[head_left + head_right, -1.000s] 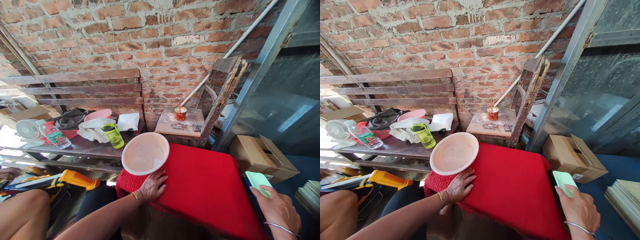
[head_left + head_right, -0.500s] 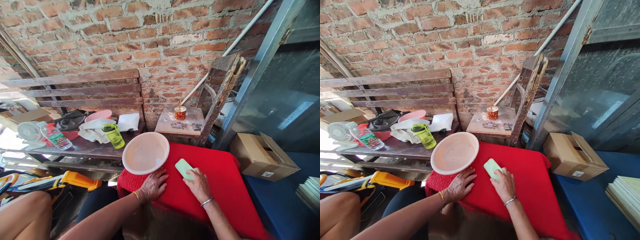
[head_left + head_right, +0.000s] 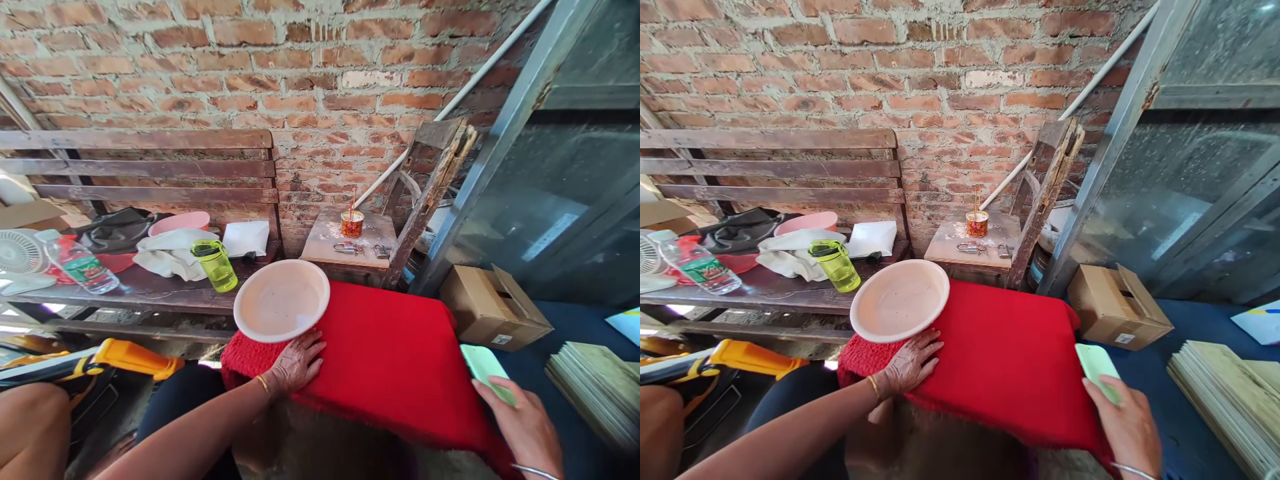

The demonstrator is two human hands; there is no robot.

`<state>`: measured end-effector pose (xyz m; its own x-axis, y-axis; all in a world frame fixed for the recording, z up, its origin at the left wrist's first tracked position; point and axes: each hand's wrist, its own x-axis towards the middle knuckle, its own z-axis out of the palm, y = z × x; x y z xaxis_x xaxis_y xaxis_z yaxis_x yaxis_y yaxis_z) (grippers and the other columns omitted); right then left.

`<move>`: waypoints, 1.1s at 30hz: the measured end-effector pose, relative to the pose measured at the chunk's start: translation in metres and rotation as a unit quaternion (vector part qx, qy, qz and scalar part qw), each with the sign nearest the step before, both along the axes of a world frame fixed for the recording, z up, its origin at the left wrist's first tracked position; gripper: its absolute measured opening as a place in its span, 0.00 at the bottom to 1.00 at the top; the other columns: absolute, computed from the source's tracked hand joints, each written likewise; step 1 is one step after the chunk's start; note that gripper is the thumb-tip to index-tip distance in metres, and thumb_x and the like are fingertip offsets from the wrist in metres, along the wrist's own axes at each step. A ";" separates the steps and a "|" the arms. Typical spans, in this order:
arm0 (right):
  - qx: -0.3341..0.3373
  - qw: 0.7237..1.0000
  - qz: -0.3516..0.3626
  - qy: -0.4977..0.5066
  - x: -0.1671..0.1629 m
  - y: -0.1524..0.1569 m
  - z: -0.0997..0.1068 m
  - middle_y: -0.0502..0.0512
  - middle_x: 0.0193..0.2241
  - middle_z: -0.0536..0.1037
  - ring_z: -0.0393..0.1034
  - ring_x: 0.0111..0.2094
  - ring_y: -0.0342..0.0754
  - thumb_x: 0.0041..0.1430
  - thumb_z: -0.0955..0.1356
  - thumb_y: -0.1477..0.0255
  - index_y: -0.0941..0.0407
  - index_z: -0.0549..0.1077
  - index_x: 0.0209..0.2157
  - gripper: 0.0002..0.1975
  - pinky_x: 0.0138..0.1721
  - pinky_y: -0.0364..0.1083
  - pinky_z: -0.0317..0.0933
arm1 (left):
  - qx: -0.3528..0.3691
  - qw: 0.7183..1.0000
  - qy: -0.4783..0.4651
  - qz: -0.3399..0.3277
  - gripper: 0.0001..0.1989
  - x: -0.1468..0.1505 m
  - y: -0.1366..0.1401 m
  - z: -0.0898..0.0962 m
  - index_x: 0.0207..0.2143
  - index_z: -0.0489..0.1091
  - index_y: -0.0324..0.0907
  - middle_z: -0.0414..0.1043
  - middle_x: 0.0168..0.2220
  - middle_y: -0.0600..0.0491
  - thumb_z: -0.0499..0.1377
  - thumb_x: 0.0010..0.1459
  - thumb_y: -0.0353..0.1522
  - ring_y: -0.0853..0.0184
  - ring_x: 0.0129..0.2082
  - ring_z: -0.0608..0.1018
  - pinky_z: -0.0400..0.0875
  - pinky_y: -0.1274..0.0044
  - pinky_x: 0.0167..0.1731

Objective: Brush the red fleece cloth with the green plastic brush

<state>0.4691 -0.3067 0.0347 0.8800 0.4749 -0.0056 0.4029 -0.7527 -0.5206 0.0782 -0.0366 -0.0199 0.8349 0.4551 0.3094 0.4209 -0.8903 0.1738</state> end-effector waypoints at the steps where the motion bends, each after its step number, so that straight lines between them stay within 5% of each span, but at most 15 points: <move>1: 0.027 0.999 0.030 0.000 -0.016 0.008 -0.003 0.62 0.36 0.73 0.72 0.37 0.59 0.48 0.64 0.44 0.52 0.78 0.38 0.29 0.44 0.56 0.65 | 0.001 1.000 0.000 0.001 0.18 0.000 0.000 -0.001 0.53 0.72 0.43 0.68 0.58 0.45 0.55 0.61 0.33 0.54 0.60 0.69 0.67 0.61 0.58; 5: 0.114 0.972 0.206 -0.020 -0.090 0.055 -0.016 0.56 0.36 0.74 0.71 0.39 0.55 0.51 0.66 0.52 0.50 0.77 0.35 0.18 0.44 0.52 0.65 | 0.003 1.000 -0.007 0.003 0.18 -0.001 0.001 -0.004 0.54 0.71 0.43 0.68 0.59 0.45 0.54 0.62 0.33 0.55 0.60 0.69 0.68 0.61 0.58; 9: 0.085 0.944 0.312 -0.063 -0.125 0.084 -0.021 0.52 0.34 0.74 0.72 0.38 0.53 0.52 0.68 0.60 0.48 0.76 0.35 0.10 0.42 0.51 0.64 | 0.016 1.000 -0.013 0.001 0.18 -0.004 0.002 -0.006 0.54 0.71 0.44 0.67 0.59 0.45 0.54 0.62 0.34 0.55 0.60 0.69 0.68 0.62 0.58; 12: 0.038 0.958 0.272 -0.076 -0.094 0.071 -0.018 0.54 0.37 0.75 0.73 0.39 0.54 0.52 0.66 0.59 0.48 0.76 0.37 0.13 0.43 0.52 0.64 | 0.022 1.000 -0.014 -0.001 0.18 -0.004 0.002 -0.005 0.54 0.71 0.45 0.68 0.59 0.46 0.54 0.63 0.34 0.56 0.59 0.70 0.68 0.63 0.58; 16: -0.060 0.992 0.093 -0.053 -0.017 0.014 -0.011 0.59 0.39 0.74 0.73 0.37 0.57 0.55 0.60 0.50 0.49 0.76 0.42 0.24 0.42 0.56 0.66 | 0.022 1.000 -0.011 -0.002 0.18 -0.004 0.002 -0.004 0.54 0.72 0.44 0.68 0.59 0.45 0.54 0.63 0.34 0.55 0.59 0.70 0.69 0.63 0.57; 19: -0.111 0.992 -0.018 -0.056 0.013 -0.022 -0.010 0.61 0.38 0.73 0.72 0.34 0.59 0.55 0.57 0.45 0.48 0.76 0.43 0.29 0.40 0.59 0.65 | 0.020 1.000 -0.009 -0.002 0.18 -0.004 0.002 -0.004 0.53 0.72 0.44 0.68 0.59 0.46 0.54 0.63 0.34 0.55 0.59 0.70 0.69 0.63 0.57; 22: -0.029 0.998 0.016 -0.045 -0.003 -0.019 -0.012 0.58 0.36 0.73 0.72 0.37 0.57 0.52 0.60 0.45 0.48 0.77 0.41 0.28 0.43 0.57 0.66 | 0.012 1.000 -0.008 -0.002 0.18 -0.004 0.002 -0.003 0.54 0.72 0.45 0.68 0.59 0.46 0.54 0.63 0.34 0.56 0.59 0.70 0.69 0.63 0.57; 25: 0.068 0.986 0.151 -0.020 -0.049 0.015 -0.009 0.54 0.37 0.74 0.72 0.40 0.53 0.51 0.64 0.49 0.48 0.76 0.37 0.21 0.45 0.52 0.65 | 0.004 1.000 -0.009 0.000 0.18 -0.004 0.002 -0.001 0.54 0.72 0.45 0.68 0.59 0.47 0.53 0.63 0.34 0.56 0.59 0.70 0.68 0.63 0.58; 29: 0.061 0.956 0.288 0.012 -0.086 0.045 -0.002 0.50 0.35 0.75 0.73 0.37 0.52 0.50 0.67 0.58 0.47 0.76 0.34 0.11 0.40 0.48 0.65 | 0.001 1.000 -0.008 -0.001 0.18 -0.004 0.002 0.001 0.54 0.72 0.45 0.68 0.59 0.47 0.54 0.63 0.34 0.56 0.59 0.71 0.68 0.64 0.58; 33: 0.008 0.981 0.193 0.004 -0.040 0.005 0.000 0.53 0.37 0.76 0.74 0.37 0.55 0.48 0.66 0.54 0.46 0.76 0.36 0.17 0.42 0.53 0.65 | 0.002 1.000 -0.008 0.000 0.18 -0.004 0.002 -0.001 0.54 0.72 0.45 0.68 0.58 0.47 0.54 0.63 0.35 0.56 0.58 0.71 0.69 0.63 0.58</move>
<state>0.4286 -0.3018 0.0348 0.6347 0.7727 -0.0009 0.6525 -0.5366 -0.5350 0.0745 -0.0343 -0.0206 0.8300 0.4535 0.3246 0.4180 -0.8912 0.1762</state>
